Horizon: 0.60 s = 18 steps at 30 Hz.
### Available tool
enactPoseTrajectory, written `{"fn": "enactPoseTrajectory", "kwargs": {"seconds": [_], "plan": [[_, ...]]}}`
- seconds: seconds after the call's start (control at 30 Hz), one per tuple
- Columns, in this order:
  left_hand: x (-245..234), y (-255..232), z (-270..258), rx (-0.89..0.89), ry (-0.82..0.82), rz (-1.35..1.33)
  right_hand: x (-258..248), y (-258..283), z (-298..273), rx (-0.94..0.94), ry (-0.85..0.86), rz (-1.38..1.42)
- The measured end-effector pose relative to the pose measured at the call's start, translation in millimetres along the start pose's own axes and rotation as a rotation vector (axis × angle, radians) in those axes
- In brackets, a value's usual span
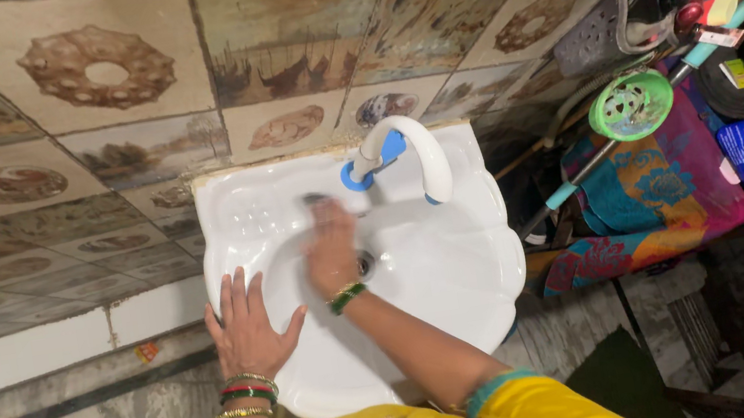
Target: The person scrubs a white ceramic sink and its faucet with a cleaning pad, using their hands to wipe all surfaces of the basin and the hardware.
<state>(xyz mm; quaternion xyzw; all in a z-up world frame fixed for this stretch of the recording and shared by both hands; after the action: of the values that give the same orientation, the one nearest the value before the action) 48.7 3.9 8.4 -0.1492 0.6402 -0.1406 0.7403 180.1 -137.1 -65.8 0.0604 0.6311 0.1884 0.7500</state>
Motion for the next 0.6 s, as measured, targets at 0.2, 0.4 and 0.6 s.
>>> {"fn": "enactPoseTrajectory", "kwargs": {"seconds": [0.2,0.4,0.6], "plan": [[-5,0,-6,0.010,-0.097,-0.128,-10,-14,69,-0.122,0.072,0.008],[-5,4,-8,-0.031,-0.036,-0.162,35,80,55,-0.198,0.197,0.013],[-5,7,-10,0.050,-0.235,-0.156,-29,89,28,-0.708,0.472,0.091]]}}
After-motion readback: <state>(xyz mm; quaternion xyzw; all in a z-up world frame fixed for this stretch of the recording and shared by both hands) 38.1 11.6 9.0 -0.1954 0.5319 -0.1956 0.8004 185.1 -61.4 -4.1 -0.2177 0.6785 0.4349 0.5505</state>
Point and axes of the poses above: each hand's wrist, its own z-axis towards the middle knuckle, its own x-axis out of the palm, y = z × x, the point moved 3 cm from there along z, towards the middle knuckle, and after that the axes turned 14 degrees about x, right-handed, at the moved point
